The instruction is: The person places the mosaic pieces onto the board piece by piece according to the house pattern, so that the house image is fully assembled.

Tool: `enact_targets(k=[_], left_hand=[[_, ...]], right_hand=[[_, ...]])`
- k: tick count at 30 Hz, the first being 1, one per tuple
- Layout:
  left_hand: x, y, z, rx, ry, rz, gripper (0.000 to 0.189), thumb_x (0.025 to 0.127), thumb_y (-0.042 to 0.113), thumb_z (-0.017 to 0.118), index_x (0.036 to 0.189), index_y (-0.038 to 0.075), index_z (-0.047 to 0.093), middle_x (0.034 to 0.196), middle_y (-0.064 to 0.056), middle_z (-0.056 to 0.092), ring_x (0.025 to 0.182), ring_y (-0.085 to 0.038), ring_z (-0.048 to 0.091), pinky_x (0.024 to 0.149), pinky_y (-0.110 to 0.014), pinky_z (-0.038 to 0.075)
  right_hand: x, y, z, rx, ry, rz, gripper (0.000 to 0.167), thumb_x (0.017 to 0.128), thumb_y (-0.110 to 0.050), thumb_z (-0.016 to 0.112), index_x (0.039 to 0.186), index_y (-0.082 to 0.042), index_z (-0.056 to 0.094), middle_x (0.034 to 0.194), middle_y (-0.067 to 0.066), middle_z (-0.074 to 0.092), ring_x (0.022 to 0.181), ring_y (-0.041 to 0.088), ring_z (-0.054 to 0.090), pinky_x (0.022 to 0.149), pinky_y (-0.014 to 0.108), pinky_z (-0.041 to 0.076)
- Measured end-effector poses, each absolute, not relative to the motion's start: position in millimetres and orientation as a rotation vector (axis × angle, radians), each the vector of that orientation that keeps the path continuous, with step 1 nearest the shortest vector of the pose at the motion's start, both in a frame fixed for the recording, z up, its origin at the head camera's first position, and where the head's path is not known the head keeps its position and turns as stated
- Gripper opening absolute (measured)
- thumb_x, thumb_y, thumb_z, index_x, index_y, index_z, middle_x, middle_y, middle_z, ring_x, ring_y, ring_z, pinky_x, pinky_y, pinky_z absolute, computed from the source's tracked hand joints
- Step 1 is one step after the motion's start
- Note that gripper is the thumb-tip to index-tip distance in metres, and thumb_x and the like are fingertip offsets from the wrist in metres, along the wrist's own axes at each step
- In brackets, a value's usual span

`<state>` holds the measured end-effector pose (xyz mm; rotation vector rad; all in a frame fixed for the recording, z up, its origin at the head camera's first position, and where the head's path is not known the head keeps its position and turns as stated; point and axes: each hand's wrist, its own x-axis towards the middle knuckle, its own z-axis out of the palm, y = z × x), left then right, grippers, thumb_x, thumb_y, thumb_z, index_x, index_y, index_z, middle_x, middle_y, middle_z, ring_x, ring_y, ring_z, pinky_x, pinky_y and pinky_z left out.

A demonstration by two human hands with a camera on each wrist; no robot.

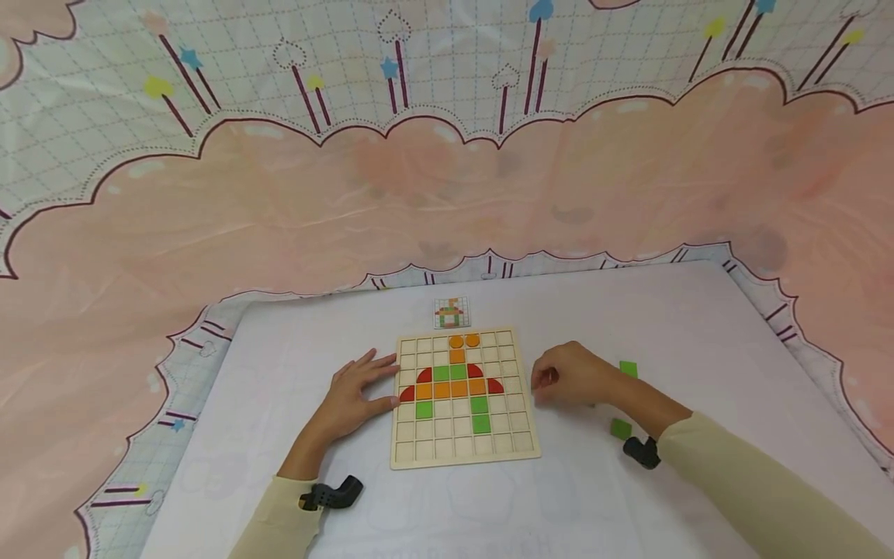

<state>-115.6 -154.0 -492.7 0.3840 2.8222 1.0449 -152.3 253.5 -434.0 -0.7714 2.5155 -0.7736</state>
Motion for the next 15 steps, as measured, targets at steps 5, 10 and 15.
enact_targets(k=[5, 10, 15], left_hand=[[-115, -154, -492, 0.382, 2.820, 1.051, 0.058, 0.085, 0.033, 0.081, 0.139, 0.021, 0.064, 0.157, 0.005, 0.050, 0.158, -0.027, 0.023, 0.126, -0.059, 0.009], [-115, -155, -493, 0.381, 2.815, 1.060, 0.058, 0.085, 0.034, 0.081, 0.139, 0.021, 0.064, 0.157, 0.005, 0.050, 0.158, -0.027, 0.023, 0.125, -0.060, 0.009], [-116, -155, -494, 0.383, 2.818, 1.059, 0.058, 0.085, 0.035, 0.081, 0.139, 0.022, 0.064, 0.157, 0.005, 0.050, 0.158, -0.027, 0.023, 0.125, -0.059, 0.009]], right_hand=[[-160, 289, -428, -0.647, 2.538, -0.707, 0.016, 0.080, -0.022, 0.087, 0.092, -0.022, 0.076, 0.087, -0.009, 0.066, 0.084, 0.013, 0.056, 0.070, 0.024, 0.050], [-169, 324, -427, -0.536, 2.593, -0.636, 0.018, 0.082, -0.024, 0.086, 0.096, -0.021, 0.076, 0.091, -0.008, 0.066, 0.090, 0.015, 0.055, 0.072, 0.025, 0.050], [-175, 356, -427, -0.482, 2.626, -0.589, 0.023, 0.081, -0.027, 0.087, 0.099, -0.017, 0.075, 0.093, -0.005, 0.067, 0.089, 0.016, 0.055, 0.071, 0.025, 0.049]])
